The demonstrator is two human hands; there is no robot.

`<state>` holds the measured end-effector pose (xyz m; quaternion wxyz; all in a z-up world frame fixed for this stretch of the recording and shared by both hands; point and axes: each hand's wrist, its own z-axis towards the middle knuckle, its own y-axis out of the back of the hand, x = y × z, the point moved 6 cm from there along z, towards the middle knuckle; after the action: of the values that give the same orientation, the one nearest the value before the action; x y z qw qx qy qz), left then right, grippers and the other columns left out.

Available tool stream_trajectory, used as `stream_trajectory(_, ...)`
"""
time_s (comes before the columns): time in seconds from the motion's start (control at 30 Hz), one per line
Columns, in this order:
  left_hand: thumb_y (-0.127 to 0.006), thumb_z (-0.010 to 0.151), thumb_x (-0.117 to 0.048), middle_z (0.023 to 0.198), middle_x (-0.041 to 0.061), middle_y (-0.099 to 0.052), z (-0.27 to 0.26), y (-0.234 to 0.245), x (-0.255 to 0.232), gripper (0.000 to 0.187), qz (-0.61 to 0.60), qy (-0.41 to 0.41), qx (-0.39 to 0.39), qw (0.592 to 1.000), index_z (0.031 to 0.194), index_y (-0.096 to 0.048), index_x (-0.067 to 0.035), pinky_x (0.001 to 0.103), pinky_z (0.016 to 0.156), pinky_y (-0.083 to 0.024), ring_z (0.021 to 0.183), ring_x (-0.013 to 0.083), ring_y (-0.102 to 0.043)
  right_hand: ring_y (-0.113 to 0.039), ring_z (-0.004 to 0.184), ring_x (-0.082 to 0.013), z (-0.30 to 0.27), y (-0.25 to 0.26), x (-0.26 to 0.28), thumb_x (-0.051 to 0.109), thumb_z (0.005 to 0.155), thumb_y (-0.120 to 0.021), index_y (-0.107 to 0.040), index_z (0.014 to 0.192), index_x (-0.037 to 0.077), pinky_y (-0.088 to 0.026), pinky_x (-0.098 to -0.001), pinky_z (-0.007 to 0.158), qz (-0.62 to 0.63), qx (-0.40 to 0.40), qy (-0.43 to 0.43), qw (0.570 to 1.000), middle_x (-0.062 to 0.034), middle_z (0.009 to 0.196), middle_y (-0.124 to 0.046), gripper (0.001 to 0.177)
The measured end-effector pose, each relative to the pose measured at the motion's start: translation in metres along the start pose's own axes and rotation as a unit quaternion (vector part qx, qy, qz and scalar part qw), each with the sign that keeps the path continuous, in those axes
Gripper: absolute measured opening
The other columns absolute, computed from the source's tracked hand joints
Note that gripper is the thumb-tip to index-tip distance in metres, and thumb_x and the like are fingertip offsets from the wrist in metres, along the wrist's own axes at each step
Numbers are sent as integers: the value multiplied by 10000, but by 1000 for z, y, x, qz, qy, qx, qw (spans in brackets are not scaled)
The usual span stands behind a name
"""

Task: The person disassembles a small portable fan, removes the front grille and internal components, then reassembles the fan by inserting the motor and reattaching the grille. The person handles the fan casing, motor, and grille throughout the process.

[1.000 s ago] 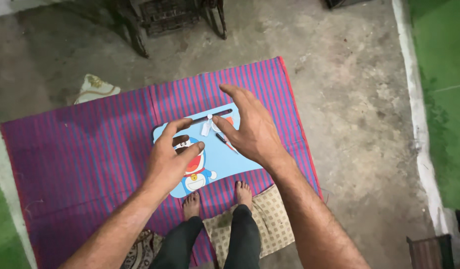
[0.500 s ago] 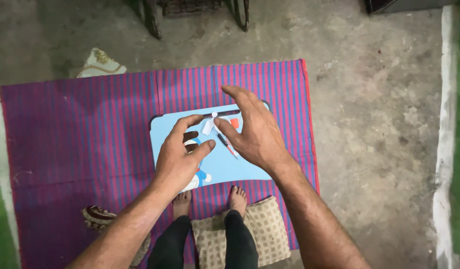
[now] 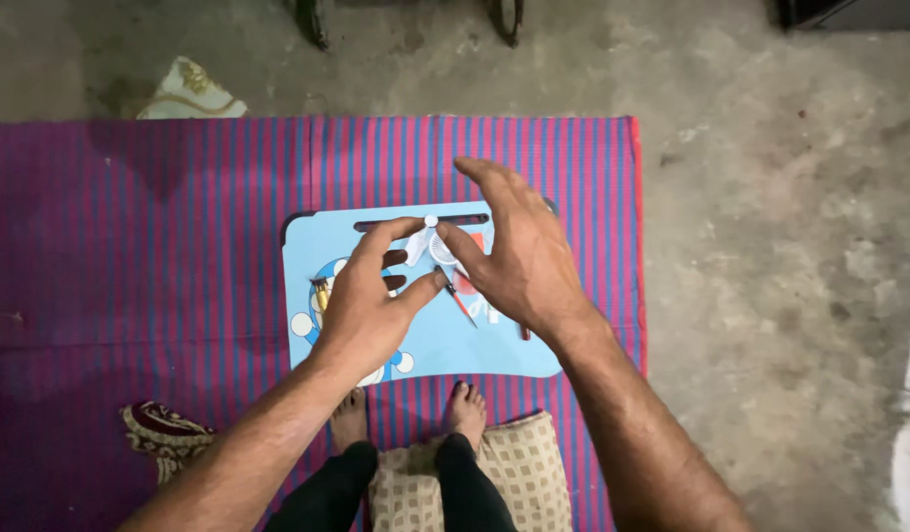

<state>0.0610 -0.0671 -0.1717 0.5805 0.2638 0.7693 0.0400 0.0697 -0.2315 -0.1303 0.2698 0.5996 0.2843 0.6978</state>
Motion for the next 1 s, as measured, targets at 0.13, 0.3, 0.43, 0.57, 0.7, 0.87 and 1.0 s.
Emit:
stream_trajectory(0.13,-768,855,-195,1389,68,-621,20,-9,29,587,24,-8,-12,1000,1386,-533,-102,375,938,-565,1251,236,-624,-548,1333,-402,4,-28,-20,289,935,-759,-519,1448,69,-438,-506,1072,-9,-8,14,1000,-198,1425,-593,608)
stream_trajectory(0.3,-759,877,-194,1406,93,-612,42,-19,66,598,24,-47,-29,998,1413,-516,-87,374,959,-561,1271,238,-625,-559,1335,-403,3,-59,-49,277,936,-755,-516,1463,63,-459,-494,1090,-5,-22,39,999,-194,1437,-600,618)
stream_trajectory(0.43,-762,878,-187,1396,102,-605,53,-31,96,596,26,-52,-38,998,1415,-520,-90,378,953,-557,1268,240,-614,-568,1315,-402,-3,-88,-74,285,947,-765,-517,1454,49,-466,-503,1069,-22,-13,38,999,-205,1427,-597,611)
stream_trajectory(0.57,-760,871,-183,1403,88,-613,64,-45,128,600,13,-50,-41,998,1415,-521,-96,374,949,-559,1271,226,-619,-571,1316,-402,-6,-117,-98,289,937,-767,-519,1451,48,-488,-491,1056,-20,-5,42,999,-216,1424,-598,619)
stream_trajectory(0.7,-762,868,-173,1420,84,-598,80,-60,154,601,11,-61,-44,997,1411,-518,-89,372,936,-563,1250,225,-621,-564,1326,-421,-6,-140,-119,279,942,-779,-525,1455,47,-478,-503,1067,-35,-17,67,997,-222,1419,-606,618)
stream_trajectory(0.87,-742,888,-146,1443,83,-583,104,-74,188,588,-18,-76,-38,996,1419,-501,-71,357,928,-578,1253,222,-618,-566,1321,-413,-5,-166,-146,269,933,-775,-530,1454,55,-485,-494,1061,-40,-12,63,997,-214,1429,-599,615)
stream_trajectory(1.0,-747,889,-152,1431,92,-598,122,-77,215,579,-37,-68,-46,996,1408,-507,-65,343,934,-581,1225,215,-653,-580,1302,-408,-4,-184,-163,274,945,-779,-539,1440,52,-492,-498,1051,-56,-14,77,995,-209,1416,-608,594)
